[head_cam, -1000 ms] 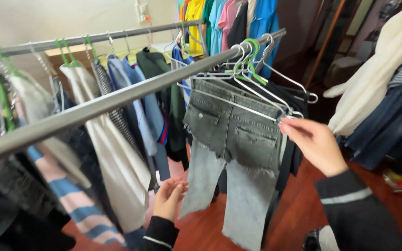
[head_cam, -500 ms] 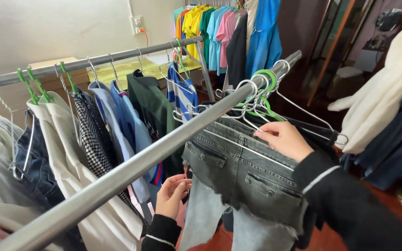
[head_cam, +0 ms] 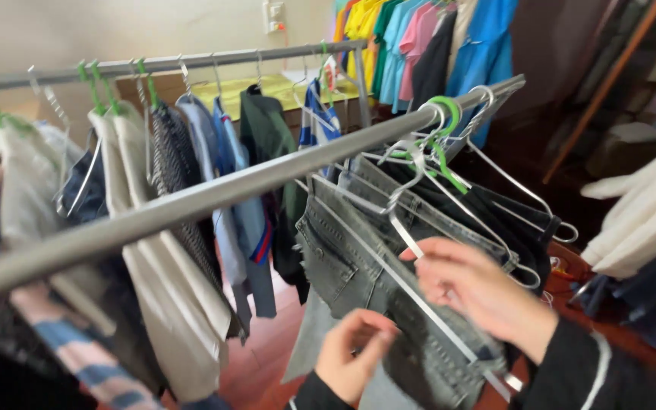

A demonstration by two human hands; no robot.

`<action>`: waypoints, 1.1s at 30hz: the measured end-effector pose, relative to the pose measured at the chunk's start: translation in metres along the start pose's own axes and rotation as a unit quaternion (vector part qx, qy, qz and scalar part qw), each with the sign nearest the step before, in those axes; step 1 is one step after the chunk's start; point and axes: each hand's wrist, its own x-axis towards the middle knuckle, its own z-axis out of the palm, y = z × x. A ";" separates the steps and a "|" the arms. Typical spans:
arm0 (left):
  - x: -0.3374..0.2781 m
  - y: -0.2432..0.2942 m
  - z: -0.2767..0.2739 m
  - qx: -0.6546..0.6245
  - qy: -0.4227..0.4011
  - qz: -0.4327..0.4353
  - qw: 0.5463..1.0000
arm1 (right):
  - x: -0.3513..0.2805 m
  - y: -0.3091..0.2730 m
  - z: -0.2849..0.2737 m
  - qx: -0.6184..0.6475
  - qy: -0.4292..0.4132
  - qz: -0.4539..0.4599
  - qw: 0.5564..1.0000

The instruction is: The person takes a pair of denim shorts from a hanger, lays them on a table, and irons both the front and back sides. The person then folds the shorts and places them into a clear plastic bag.

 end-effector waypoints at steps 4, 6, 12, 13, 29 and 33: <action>-0.059 0.008 0.039 0.047 -0.038 0.029 0.998 | -0.021 0.065 0.024 0.019 -0.071 0.008 0.997; -0.091 -0.007 0.057 0.092 0.024 0.010 0.995 | -0.030 0.098 0.042 0.046 -0.059 -0.007 0.997; -0.181 0.008 0.061 0.136 0.114 -0.065 0.982 | -0.046 0.166 0.073 -0.025 -0.065 -0.034 0.997; -0.192 0.006 0.058 0.139 0.128 -0.067 0.980 | -0.045 0.177 0.080 -0.028 -0.079 -0.029 0.996; -0.297 0.064 -0.017 0.393 0.204 0.139 0.886 | 0.019 0.303 0.219 -0.425 -0.070 -0.210 0.878; -0.339 0.069 -0.049 0.410 0.246 0.113 0.871 | 0.048 0.296 0.254 -0.427 -0.093 0.019 0.899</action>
